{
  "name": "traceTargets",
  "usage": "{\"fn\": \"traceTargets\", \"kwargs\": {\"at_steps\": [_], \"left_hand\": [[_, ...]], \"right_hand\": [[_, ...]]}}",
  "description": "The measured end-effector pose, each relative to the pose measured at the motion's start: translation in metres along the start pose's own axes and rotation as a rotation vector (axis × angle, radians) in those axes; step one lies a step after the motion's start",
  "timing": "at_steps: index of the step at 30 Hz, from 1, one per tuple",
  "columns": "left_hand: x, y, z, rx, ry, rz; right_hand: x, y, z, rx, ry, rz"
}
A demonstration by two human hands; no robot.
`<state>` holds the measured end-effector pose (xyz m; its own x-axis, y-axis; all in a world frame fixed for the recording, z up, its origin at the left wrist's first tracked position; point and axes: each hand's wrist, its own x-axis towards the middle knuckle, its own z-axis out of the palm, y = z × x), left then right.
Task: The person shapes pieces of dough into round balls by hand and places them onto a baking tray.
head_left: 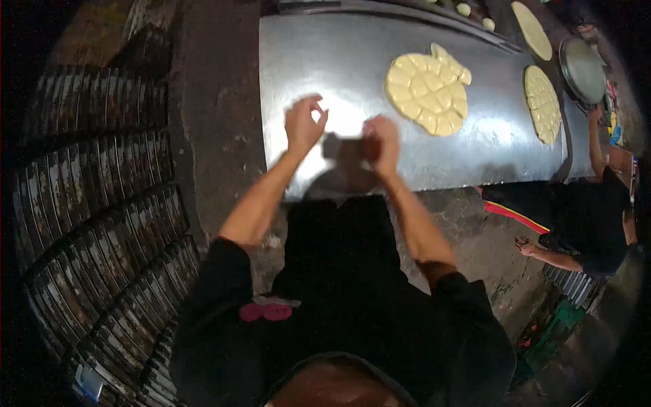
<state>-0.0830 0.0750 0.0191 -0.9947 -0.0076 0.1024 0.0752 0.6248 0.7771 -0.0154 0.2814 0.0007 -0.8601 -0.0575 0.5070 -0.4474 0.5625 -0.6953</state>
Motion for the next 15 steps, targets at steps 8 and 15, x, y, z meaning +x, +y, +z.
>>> {"fn": "traceTargets", "kwargs": {"at_steps": [8,15], "left_hand": [[-0.049,0.043,-0.066,0.286,-0.46,0.319],[0.025,0.064,-0.056,-0.138,-0.436,-0.176]], "right_hand": [[0.059,-0.034,-0.089,0.007,-0.585,0.749],[0.368,0.106,-0.097,-0.076,-0.047,0.201]]}}
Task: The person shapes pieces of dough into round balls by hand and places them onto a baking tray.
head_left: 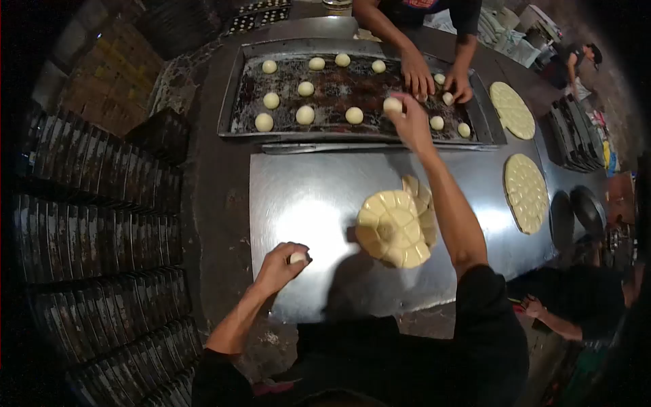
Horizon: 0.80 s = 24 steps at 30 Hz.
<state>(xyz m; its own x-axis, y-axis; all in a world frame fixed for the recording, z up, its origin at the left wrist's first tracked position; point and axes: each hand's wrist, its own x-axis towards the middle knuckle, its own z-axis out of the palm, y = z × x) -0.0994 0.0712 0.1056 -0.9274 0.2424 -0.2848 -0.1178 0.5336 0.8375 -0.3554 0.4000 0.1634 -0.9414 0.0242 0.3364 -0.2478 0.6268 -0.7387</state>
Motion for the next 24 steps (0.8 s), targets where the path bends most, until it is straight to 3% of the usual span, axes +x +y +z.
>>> {"fn": "traceTargets", "kwargs": {"at_steps": [1,3,5,6,7,9,11,12,14,16,17,19,21,22,23,24], "left_hand": [[0.019,0.019,-0.005,-0.153,0.047,-0.093],[0.072,0.076,-0.021,0.015,0.188,0.185],[0.15,0.102,-0.028,0.196,0.303,0.442],[0.193,0.12,-0.027,0.199,0.363,0.552],[0.233,0.137,-0.026,0.266,0.394,0.565],[0.307,0.154,-0.019,0.38,0.46,0.616],[0.373,0.149,-0.012,0.499,0.485,0.683],[0.399,0.139,-0.01,0.506,0.495,0.672],[0.435,0.12,-0.008,0.81,0.2,0.5],[0.42,0.135,-0.023,0.783,0.23,0.516],[0.403,0.144,-0.028,0.742,0.25,0.545],[0.367,0.138,-0.029,0.486,0.456,0.615],[0.277,0.165,-0.014,0.28,0.147,0.335],[0.25,0.15,0.002,0.506,0.246,0.515],[0.226,0.136,0.014,0.739,0.361,0.703],[0.208,0.14,0.026,0.753,0.473,0.615]], "right_hand": [[0.034,0.022,0.009,-0.074,0.04,0.004],[0.082,0.071,0.033,-0.2,0.079,-0.022],[0.104,0.124,0.055,-0.375,-0.119,-0.016],[0.108,0.12,0.054,-0.496,-0.418,0.14],[0.1,0.113,0.054,-0.495,-0.421,0.14],[0.066,0.089,0.04,-0.553,-0.099,-0.101],[0.02,0.057,0.009,-0.232,-0.125,-0.174],[-0.013,0.039,-0.007,-0.223,-0.097,-0.215],[-0.077,0.032,-0.032,-0.167,-0.148,-0.252],[-0.13,0.03,-0.055,-0.145,-0.186,-0.242],[-0.156,0.029,-0.069,-0.09,-0.266,-0.136],[-0.208,0.031,-0.092,-0.043,-0.338,0.032],[-0.234,0.04,-0.096,0.08,-0.223,0.228],[-0.223,0.03,-0.099,0.101,-0.182,0.367],[-0.214,0.041,-0.094,0.09,-0.147,0.374],[-0.195,0.044,-0.087,0.029,-0.124,0.337]]}}
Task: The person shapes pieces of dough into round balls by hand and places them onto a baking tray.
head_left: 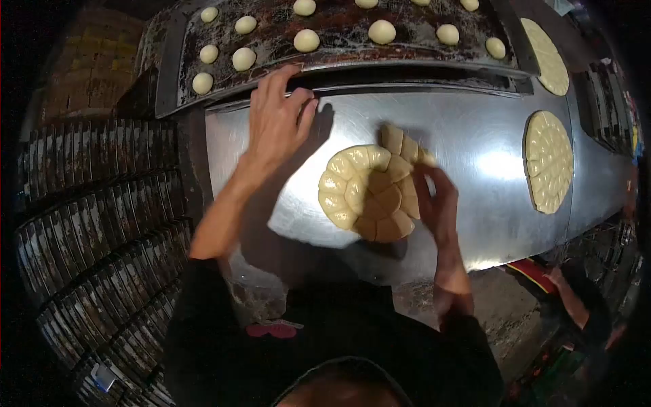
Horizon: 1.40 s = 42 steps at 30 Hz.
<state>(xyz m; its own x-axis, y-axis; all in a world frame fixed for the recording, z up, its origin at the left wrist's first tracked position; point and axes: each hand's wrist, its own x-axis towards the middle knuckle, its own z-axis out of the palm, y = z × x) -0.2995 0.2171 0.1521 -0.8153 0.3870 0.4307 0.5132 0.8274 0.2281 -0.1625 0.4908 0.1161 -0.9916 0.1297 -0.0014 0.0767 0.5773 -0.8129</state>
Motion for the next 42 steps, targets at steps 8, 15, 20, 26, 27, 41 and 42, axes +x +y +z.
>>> {"fn": "traceTargets", "kwargs": {"at_steps": [8,15,20,26,27,41,42], "left_hand": [[-0.029,0.044,0.113,-0.654,-0.368,-0.256],[-0.004,0.088,0.114,-0.502,-0.671,0.119],[-0.015,0.055,0.052,-1.026,-0.02,-0.764],[-0.127,-0.024,-0.024,-0.94,-0.123,-0.583],[-0.155,-0.026,-0.036,-1.095,-0.165,-0.634],[-0.193,0.044,0.053,-2.021,0.221,-1.002],[-0.202,0.037,0.024,-1.817,0.119,-0.981]], "right_hand": [[0.116,0.042,0.041,-0.676,-0.274,-0.282],[0.066,0.038,0.001,-0.346,-0.393,0.07],[0.084,0.101,-0.008,-0.369,0.639,-0.003],[0.041,0.025,-0.018,0.489,0.328,0.069],[0.016,-0.002,-0.003,0.623,0.277,0.12],[-0.068,-0.021,0.049,0.863,0.503,0.082],[-0.084,-0.039,0.04,0.862,0.497,0.1]]}}
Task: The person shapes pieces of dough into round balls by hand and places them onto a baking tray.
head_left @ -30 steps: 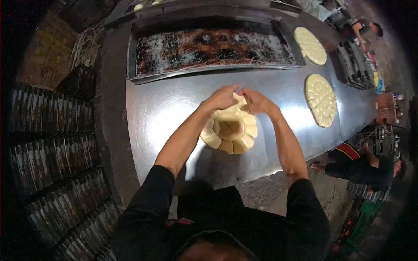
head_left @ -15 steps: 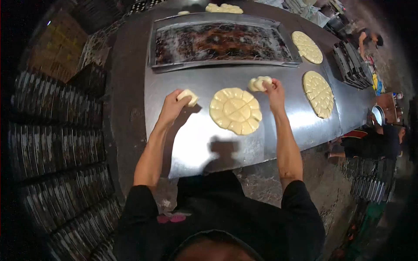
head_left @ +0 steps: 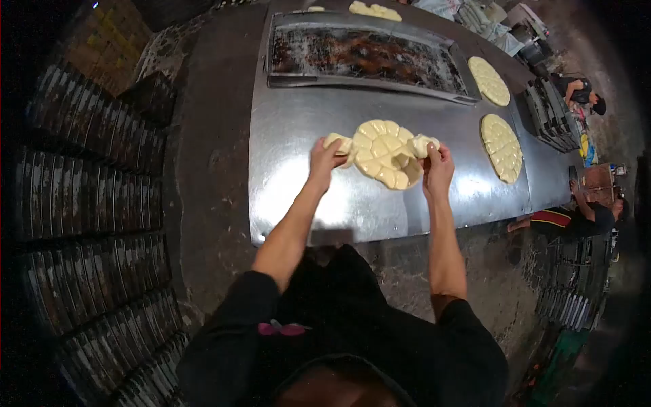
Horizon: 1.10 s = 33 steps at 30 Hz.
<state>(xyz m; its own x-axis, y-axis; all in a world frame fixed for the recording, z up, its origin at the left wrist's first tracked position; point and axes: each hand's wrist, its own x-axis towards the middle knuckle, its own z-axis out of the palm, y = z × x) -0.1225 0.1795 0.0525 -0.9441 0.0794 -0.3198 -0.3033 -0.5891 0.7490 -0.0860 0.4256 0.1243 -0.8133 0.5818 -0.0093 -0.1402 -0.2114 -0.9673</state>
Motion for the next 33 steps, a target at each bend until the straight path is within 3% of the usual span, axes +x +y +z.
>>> {"fn": "traceTargets", "kwargs": {"at_steps": [2,3,4,5,6,7,8,9,10,11,12,13,15,17,19,20,21,22,23,25,26,27,28,29,31,32,33], "left_hand": [[-0.053,0.041,-0.031,0.05,-0.088,0.003],[-0.076,0.051,-0.056,0.242,-0.114,-0.007],[-0.088,0.06,-0.088,0.872,-0.078,-0.055],[-0.093,0.047,-0.119,1.305,0.017,0.067],[-0.104,0.047,-0.115,1.318,0.057,0.197],[-0.109,0.045,-0.104,1.322,0.097,0.334],[-0.111,0.032,-0.1,1.232,0.012,0.371],[-0.119,0.03,-0.103,1.478,-0.166,0.453],[-0.13,0.025,-0.12,1.581,-0.317,0.544],[-0.132,0.027,-0.146,1.679,-0.473,0.661],[-0.129,0.029,-0.175,1.74,-0.483,0.724],[-0.118,0.042,-0.186,1.929,-0.481,0.47],[-0.08,0.053,-0.161,1.904,-0.185,0.751],[-0.043,0.042,-0.116,1.744,0.016,0.781],[-0.049,0.019,-0.083,1.547,0.002,0.579],[-0.075,0.014,-0.084,1.578,-0.16,0.525],[-0.091,0.004,-0.103,1.768,-0.454,0.151],[-0.127,0.01,-0.119,1.577,-0.494,0.535],[-0.134,0.027,-0.137,1.579,-0.489,0.541],[-0.128,0.052,-0.163,1.936,-0.528,0.138],[-0.107,0.047,-0.16,1.846,-0.374,0.445],[-0.084,0.035,-0.15,1.719,-0.214,0.722],[-0.059,0.03,-0.124,1.671,-0.087,0.712],[-0.05,0.024,-0.099,1.621,0.037,0.689],[-0.058,0.004,-0.086,1.591,-0.073,0.572],[-0.079,0.018,-0.082,1.713,-0.282,0.413],[-0.109,0.021,-0.098,1.626,-0.361,0.51]], "right_hand": [[-0.037,-0.015,-0.008,-0.133,-0.33,0.259],[-0.052,0.004,-0.015,-0.268,-0.453,0.326],[-0.064,0.034,-0.022,-0.486,-0.631,0.231],[-0.083,0.045,-0.011,-0.741,-0.734,0.06],[-0.094,0.056,-0.001,-0.945,-0.795,-0.159],[-0.108,0.082,0.009,-0.746,-0.698,-0.123],[-0.113,0.093,0.015,-0.778,-0.839,-0.346],[-0.121,0.091,0.016,-0.8,-0.987,-0.57],[-0.13,0.078,0.006,-0.8,-1.005,-0.535],[-0.131,0.053,-0.001,-0.797,-1.051,-0.054],[-0.122,0.041,-0.004,-0.768,-1.061,0.414],[-0.105,0.052,-0.011,-0.767,-1.078,0.41],[-0.074,0.092,-0.021,-1.171,-1.074,-0.913],[-0.078,0.127,0.046,-1.096,-0.825,-0.907],[-0.113,0.126,0.072,-1.047,-0.802,-0.595],[-0.13,0.156,0.044,-1.222,-0.887,-0.731],[-0.143,0.134,0.024,-1.012,-0.921,-0.791],[-0.148,0.109,0.005,-0.798,-0.941,-0.854],[-0.137,0.104,-0.016,-0.795,-0.942,-0.862],[-0.105,0.111,-0.047,-1.052,-1.281,-0.386],[-0.098,0.096,-0.015,-1.157,-1.222,-0.597],[-0.099,0.113,0.016,-1.018,-0.994,-0.728],[-0.101,0.133,0.052,-0.871,-0.759,-0.847],[-0.107,0.129,0.083,-1.226,-0.845,-0.464],[-0.136,0.137,0.083,-1.116,-0.777,-0.589],[-0.141,0.131,0.063,-1.083,-0.86,-0.666],[-0.148,0.114,0.034,-1.052,-0.946,-0.738]]}}
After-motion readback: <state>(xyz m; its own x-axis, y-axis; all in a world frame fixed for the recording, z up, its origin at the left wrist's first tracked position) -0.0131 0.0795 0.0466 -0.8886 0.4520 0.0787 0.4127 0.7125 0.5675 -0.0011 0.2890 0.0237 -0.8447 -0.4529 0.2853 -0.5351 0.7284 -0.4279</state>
